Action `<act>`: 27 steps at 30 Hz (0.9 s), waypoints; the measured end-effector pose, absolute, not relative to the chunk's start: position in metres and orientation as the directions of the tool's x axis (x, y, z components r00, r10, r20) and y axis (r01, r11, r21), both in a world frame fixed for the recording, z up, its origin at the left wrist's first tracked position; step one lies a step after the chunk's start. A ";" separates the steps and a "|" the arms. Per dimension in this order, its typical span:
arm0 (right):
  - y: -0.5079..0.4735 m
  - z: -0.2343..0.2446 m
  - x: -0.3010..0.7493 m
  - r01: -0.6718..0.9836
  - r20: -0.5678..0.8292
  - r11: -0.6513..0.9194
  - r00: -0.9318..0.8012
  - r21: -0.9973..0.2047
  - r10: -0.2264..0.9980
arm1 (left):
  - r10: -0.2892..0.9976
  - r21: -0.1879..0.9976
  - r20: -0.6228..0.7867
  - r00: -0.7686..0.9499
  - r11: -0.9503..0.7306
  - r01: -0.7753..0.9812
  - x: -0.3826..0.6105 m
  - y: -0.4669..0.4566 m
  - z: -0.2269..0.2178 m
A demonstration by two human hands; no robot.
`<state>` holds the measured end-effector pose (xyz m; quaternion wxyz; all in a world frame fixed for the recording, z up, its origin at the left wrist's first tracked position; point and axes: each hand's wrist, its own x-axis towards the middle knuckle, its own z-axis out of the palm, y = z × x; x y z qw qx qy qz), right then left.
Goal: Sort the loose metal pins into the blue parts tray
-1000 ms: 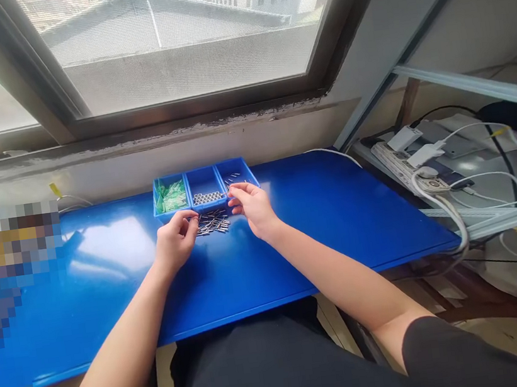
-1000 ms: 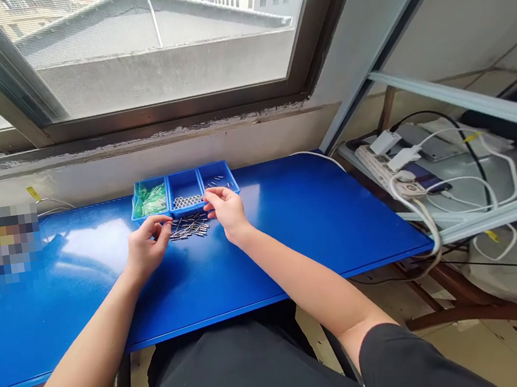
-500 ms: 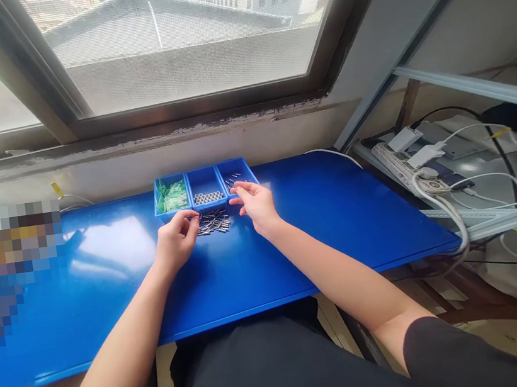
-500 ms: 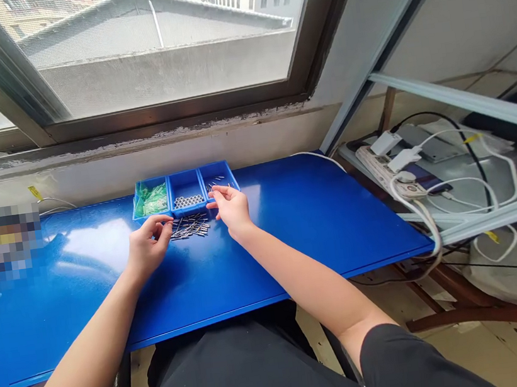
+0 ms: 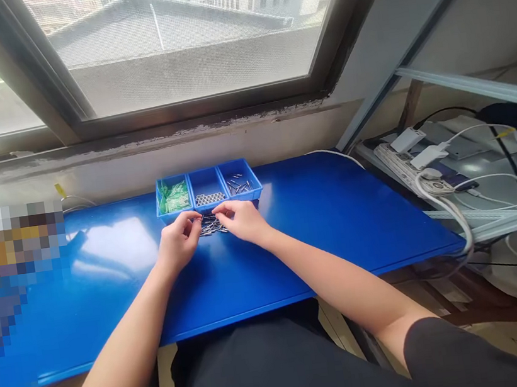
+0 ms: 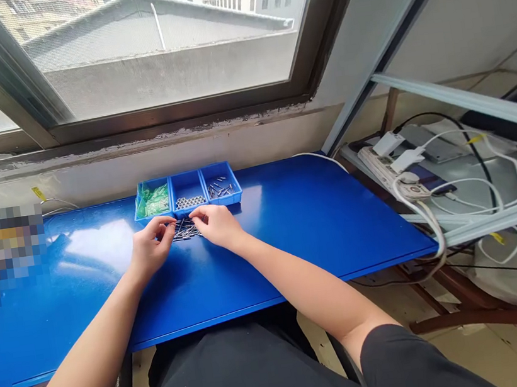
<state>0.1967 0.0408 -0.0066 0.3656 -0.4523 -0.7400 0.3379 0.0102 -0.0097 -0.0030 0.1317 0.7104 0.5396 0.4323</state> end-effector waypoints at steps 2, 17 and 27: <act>0.039 -0.009 0.196 0.464 0.231 0.390 -0.364 -0.795 0.902 | 0.883 0.650 0.467 0.048 -0.380 0.658 0.010 -0.010 -0.003; 0.037 -0.008 0.196 0.505 0.132 0.398 -0.482 -0.766 0.866 | 0.892 0.643 0.448 0.063 -0.371 0.670 0.011 -0.009 -0.004; 0.039 -0.013 0.195 0.520 0.158 0.424 -0.479 -0.742 0.864 | 0.893 0.639 0.445 0.070 -0.372 0.674 0.010 -0.009 -0.004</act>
